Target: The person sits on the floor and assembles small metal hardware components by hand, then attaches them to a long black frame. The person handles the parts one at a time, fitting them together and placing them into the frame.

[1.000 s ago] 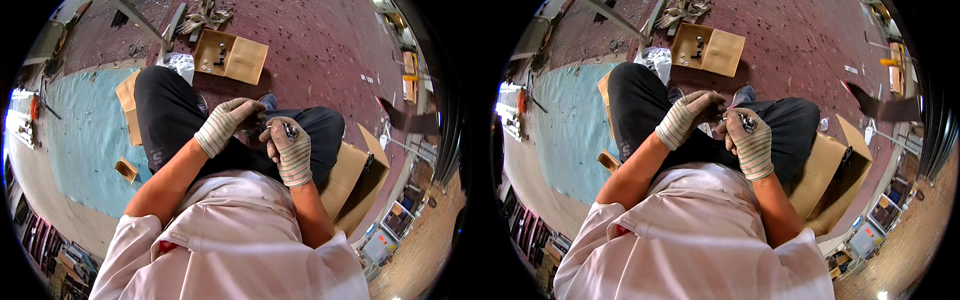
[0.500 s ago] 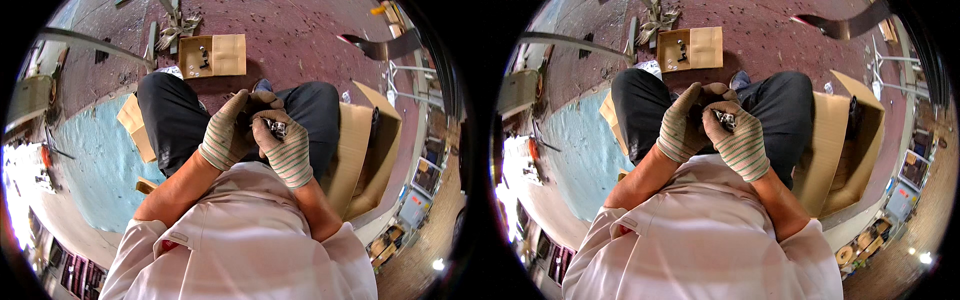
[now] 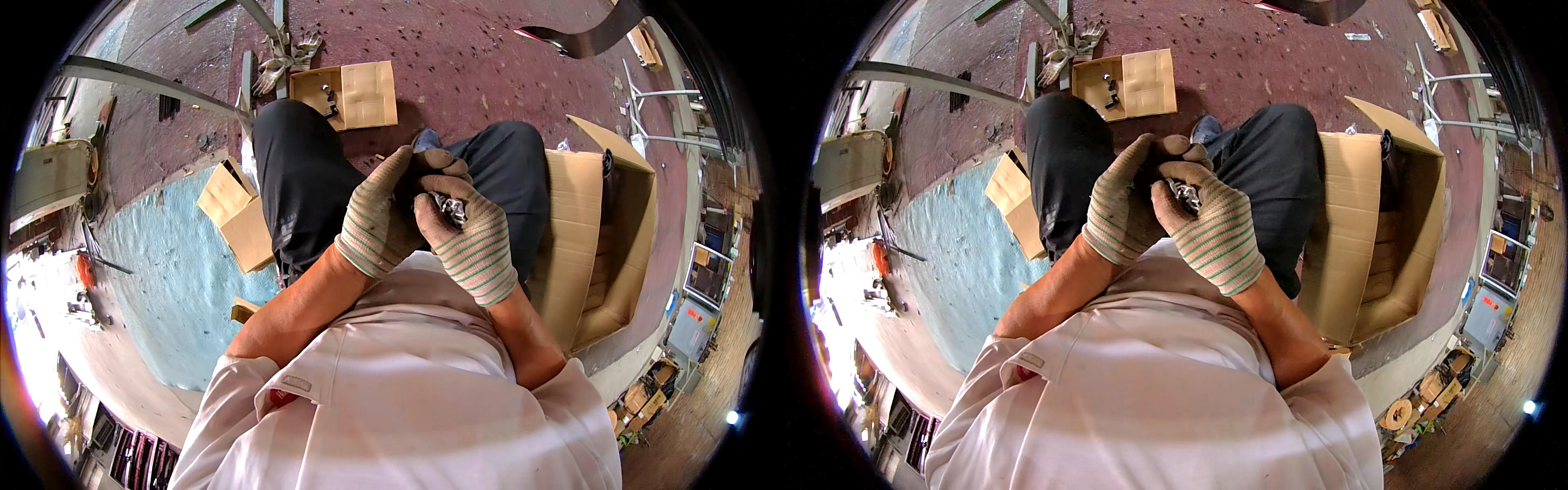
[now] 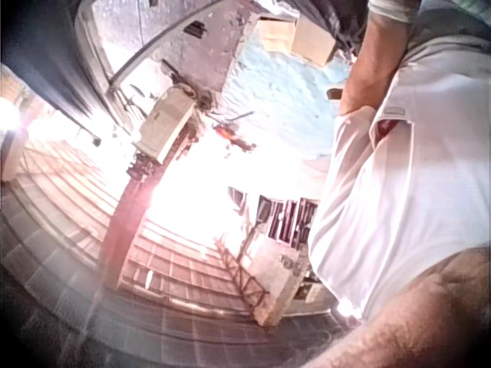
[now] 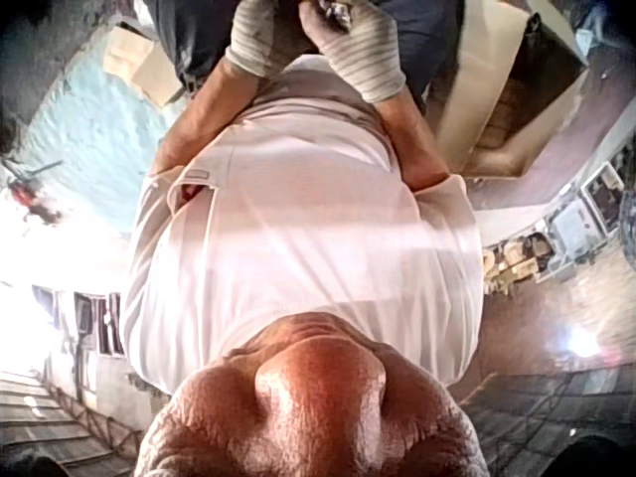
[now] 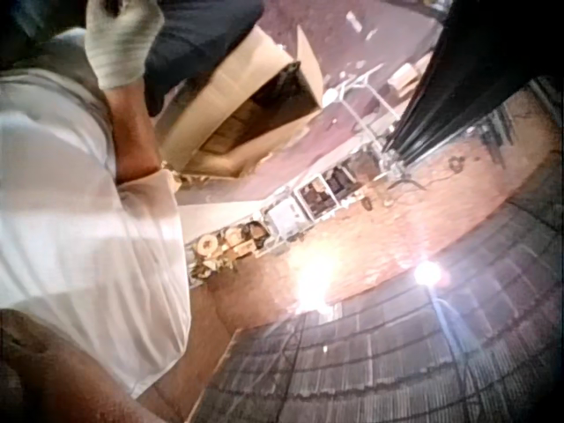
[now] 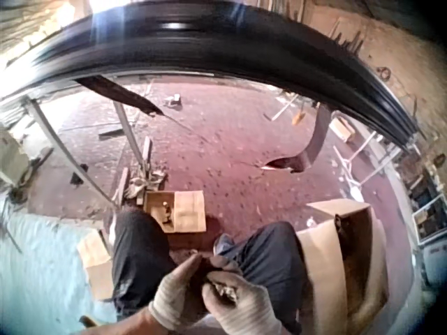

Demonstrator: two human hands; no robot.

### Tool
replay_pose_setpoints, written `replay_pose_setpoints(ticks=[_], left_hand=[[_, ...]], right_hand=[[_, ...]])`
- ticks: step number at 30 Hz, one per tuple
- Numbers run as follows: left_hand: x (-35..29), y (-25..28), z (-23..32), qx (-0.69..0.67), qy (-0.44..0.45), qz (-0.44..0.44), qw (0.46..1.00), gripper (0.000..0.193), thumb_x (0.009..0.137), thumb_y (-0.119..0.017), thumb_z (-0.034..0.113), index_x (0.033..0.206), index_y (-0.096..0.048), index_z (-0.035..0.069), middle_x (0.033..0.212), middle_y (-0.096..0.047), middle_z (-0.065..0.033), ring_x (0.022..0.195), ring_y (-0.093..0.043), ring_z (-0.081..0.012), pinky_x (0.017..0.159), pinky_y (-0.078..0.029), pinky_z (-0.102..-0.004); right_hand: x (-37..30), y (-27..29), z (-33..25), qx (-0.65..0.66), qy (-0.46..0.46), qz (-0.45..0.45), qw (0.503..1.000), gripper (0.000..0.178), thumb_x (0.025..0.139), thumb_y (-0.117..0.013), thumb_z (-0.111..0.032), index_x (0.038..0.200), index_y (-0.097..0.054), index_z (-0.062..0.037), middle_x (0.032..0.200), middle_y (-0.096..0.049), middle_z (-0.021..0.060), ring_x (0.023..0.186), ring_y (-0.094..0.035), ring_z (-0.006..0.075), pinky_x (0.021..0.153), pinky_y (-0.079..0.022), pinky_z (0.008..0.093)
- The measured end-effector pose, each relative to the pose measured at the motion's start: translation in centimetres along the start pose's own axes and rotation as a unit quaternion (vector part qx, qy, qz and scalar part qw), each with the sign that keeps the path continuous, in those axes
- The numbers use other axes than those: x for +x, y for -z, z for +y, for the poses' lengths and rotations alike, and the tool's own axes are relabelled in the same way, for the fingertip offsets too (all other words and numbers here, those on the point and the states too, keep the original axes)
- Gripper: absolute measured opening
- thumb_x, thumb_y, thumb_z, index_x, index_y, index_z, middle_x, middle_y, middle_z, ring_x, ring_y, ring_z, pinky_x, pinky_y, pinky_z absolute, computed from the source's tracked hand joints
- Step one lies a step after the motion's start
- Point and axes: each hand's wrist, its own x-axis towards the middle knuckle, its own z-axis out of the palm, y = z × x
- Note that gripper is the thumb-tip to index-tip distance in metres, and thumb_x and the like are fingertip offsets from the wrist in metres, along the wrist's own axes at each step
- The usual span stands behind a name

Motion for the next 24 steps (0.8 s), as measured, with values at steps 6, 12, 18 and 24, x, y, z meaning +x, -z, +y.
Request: replay_pose_setpoints(ticks=[6,12,18,24], left_hand=[[-0.2,0.4,-0.5,-0.038,0.029,-0.037,0.998,0.040,0.105,-0.048,0.036,0.122,-0.063,0.003,0.112,-0.067,-0.0115,0.101,-0.062,-0.0255,0.095,-0.051,-0.0457],[0.4,0.3,-0.6,-0.012,0.072,0.006,0.997,0.043,0.103,-0.051,0.040,0.121,-0.065,0.003,0.097,-0.066,-0.0084,0.081,-0.061,-0.0223,0.079,-0.055,-0.0459],[1.4,1.4,-1.2,-0.002,0.085,-0.013,0.996,0.045,0.105,-0.047,0.040,0.120,-0.065,0.002,0.098,-0.067,-0.0103,0.090,-0.063,-0.0255,0.084,-0.054,-0.0460],[2.7,1.1,-1.5,0.006,0.104,-0.094,0.990,0.050,0.105,-0.046,0.043,0.122,-0.064,0.000,0.099,-0.065,-0.0106,0.088,-0.061,-0.0256,0.082,-0.053,-0.0448]], right_hand=[[-0.6,1.6,-1.2,0.241,-0.137,-0.051,0.959,0.022,0.098,-0.066,-0.014,0.115,-0.066,-0.0009,0.095,-0.072,0.0098,0.074,-0.067,0.0108,0.064,-0.054,0.0238],[-0.3,4.5,-1.1,0.459,-0.232,-0.078,0.854,0.044,0.106,-0.051,-0.037,0.127,-0.059,0.0007,0.099,-0.070,0.0181,0.066,-0.066,0.0137,0.052,-0.049,0.0214],[0.1,6.1,0.6,0.554,-0.234,-0.081,0.794,0.043,0.106,-0.050,-0.033,0.126,-0.059,0.0036,0.106,-0.071,0.0183,0.080,-0.073,0.0205,0.054,-0.054,0.0244],[0.1,7.1,0.5,0.513,-0.261,-0.055,0.816,0.037,0.105,-0.054,-0.032,0.123,-0.062,-0.0003,0.104,-0.072,0.0152,0.077,-0.073,0.0194,0.052,-0.052,0.0239]])
